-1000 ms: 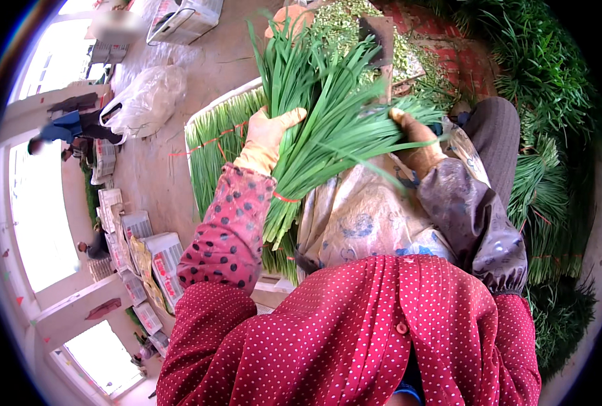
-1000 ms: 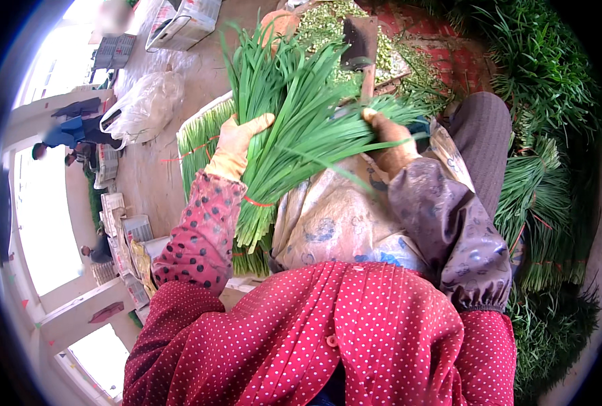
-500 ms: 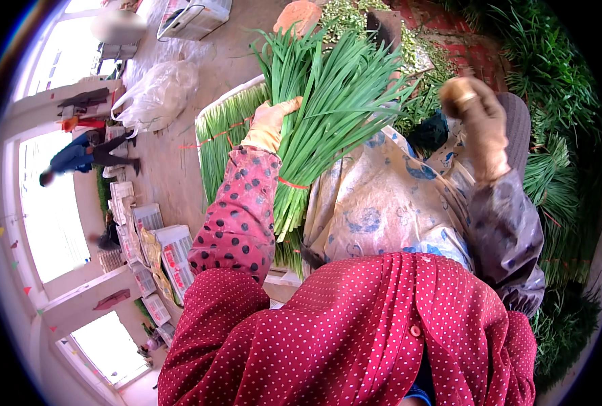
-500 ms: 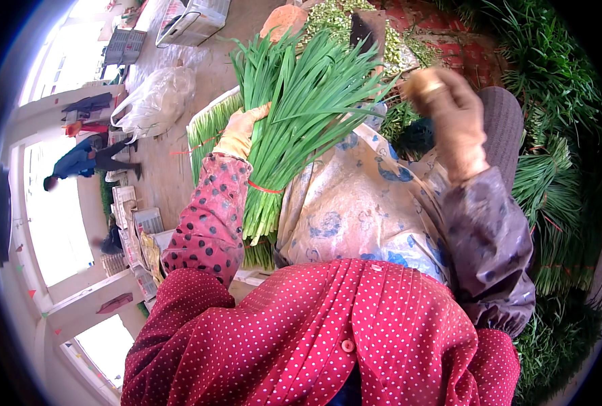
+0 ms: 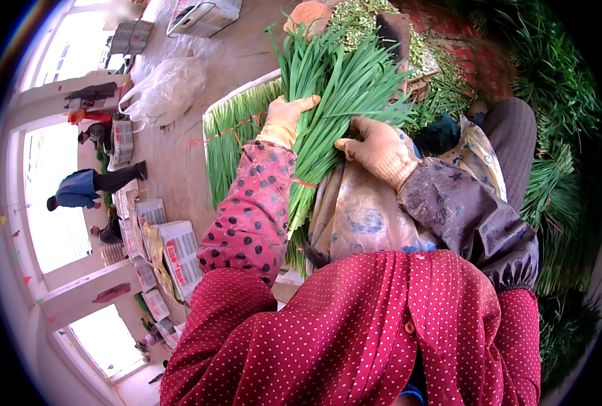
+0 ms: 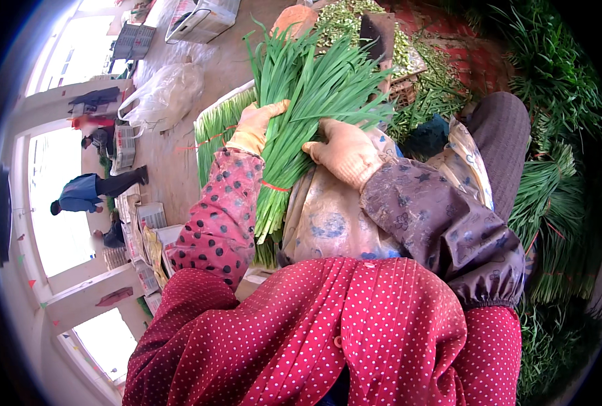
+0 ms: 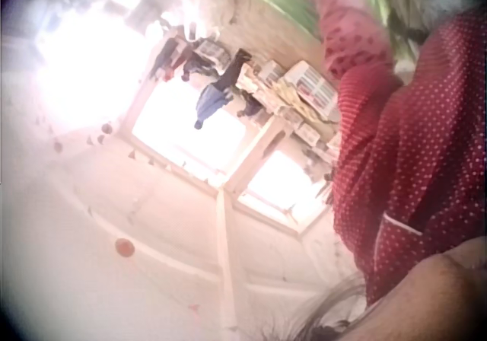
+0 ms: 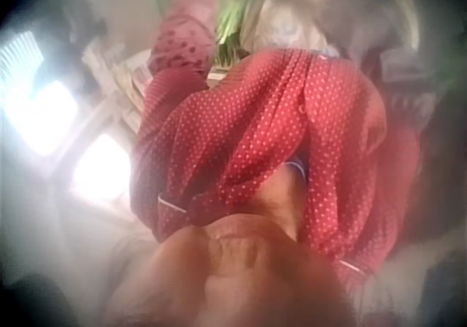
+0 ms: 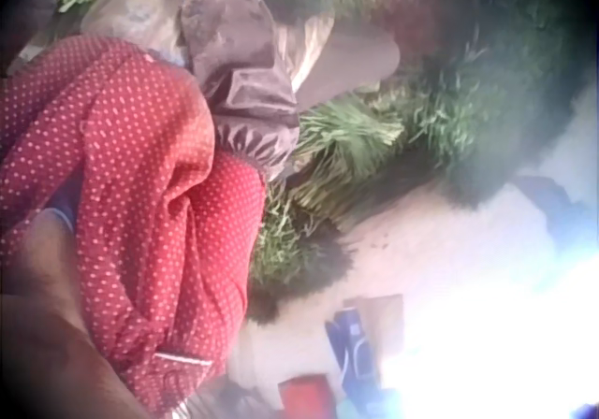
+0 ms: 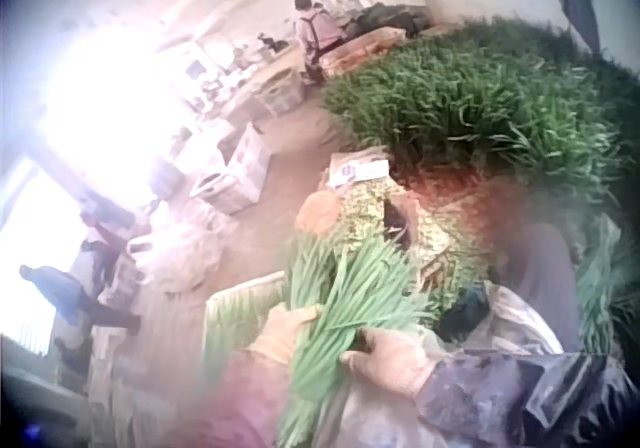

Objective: The person bundles leeks by hand, trimming the root ends with a knife and tying a red string around each bundle.

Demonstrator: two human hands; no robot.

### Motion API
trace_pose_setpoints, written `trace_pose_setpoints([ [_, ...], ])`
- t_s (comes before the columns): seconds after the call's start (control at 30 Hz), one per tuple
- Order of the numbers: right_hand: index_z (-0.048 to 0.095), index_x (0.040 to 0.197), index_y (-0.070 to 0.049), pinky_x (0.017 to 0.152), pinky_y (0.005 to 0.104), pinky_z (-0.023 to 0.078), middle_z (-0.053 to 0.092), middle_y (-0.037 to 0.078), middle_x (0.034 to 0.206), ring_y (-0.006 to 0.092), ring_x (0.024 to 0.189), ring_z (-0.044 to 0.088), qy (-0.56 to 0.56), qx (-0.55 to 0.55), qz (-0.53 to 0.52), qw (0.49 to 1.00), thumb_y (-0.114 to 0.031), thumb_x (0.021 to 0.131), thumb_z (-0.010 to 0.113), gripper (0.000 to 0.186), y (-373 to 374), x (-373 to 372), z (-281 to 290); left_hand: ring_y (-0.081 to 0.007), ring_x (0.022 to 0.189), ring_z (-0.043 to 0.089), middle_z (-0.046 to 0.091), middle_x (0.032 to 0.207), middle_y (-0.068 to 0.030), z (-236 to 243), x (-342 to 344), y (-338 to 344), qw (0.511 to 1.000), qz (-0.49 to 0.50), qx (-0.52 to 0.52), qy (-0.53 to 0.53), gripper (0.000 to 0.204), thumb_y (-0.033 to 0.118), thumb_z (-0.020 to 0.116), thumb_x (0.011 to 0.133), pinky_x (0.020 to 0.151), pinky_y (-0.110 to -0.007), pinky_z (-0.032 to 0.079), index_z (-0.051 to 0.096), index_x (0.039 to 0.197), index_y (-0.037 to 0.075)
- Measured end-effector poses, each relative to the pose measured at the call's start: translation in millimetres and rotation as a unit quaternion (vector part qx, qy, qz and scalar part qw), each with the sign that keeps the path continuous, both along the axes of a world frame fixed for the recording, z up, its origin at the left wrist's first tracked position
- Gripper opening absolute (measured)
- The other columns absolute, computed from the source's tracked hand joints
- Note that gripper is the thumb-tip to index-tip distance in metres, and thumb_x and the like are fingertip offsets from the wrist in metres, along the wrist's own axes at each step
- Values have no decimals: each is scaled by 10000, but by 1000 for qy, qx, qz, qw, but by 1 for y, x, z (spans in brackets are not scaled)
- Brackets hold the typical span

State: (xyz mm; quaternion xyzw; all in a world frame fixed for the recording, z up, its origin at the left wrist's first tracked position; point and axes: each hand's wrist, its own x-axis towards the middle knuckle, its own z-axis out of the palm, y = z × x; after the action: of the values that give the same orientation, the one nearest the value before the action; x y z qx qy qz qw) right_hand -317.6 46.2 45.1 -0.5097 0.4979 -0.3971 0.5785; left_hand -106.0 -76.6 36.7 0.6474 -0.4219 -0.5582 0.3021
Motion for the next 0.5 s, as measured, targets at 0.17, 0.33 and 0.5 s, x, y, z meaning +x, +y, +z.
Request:
trace_pose_setpoints([
  [0.17,646,969,-3,648,250,465,641,7,740,94,696,581,-126,124,21,984,-109,865,711,162,4,3,-3,-262,840,700,710,1004,-144,4,-5,2,996,3,-32,-82,415,92,819,770,737,-422,590,654,1131,-31],
  [0.33,620,882,-47,495,238,418,618,2,704,81,544,521,-222,250,37,942,-160,897,700,138,4,7,-7,-260,831,699,714,1002,-145,6,-12,2,996,-7,-23,-83,435,101,833,754,733,-423,586,656,1131,-25],
  [0.5,627,832,-70,411,234,372,606,-4,683,66,477,473,-247,302,74,918,-203,910,697,170,8,4,-15,-250,800,710,725,960,-131,1,-11,-1,992,8,-33,-124,406,82,820,762,714,-401,591,665,1123,-22],
])
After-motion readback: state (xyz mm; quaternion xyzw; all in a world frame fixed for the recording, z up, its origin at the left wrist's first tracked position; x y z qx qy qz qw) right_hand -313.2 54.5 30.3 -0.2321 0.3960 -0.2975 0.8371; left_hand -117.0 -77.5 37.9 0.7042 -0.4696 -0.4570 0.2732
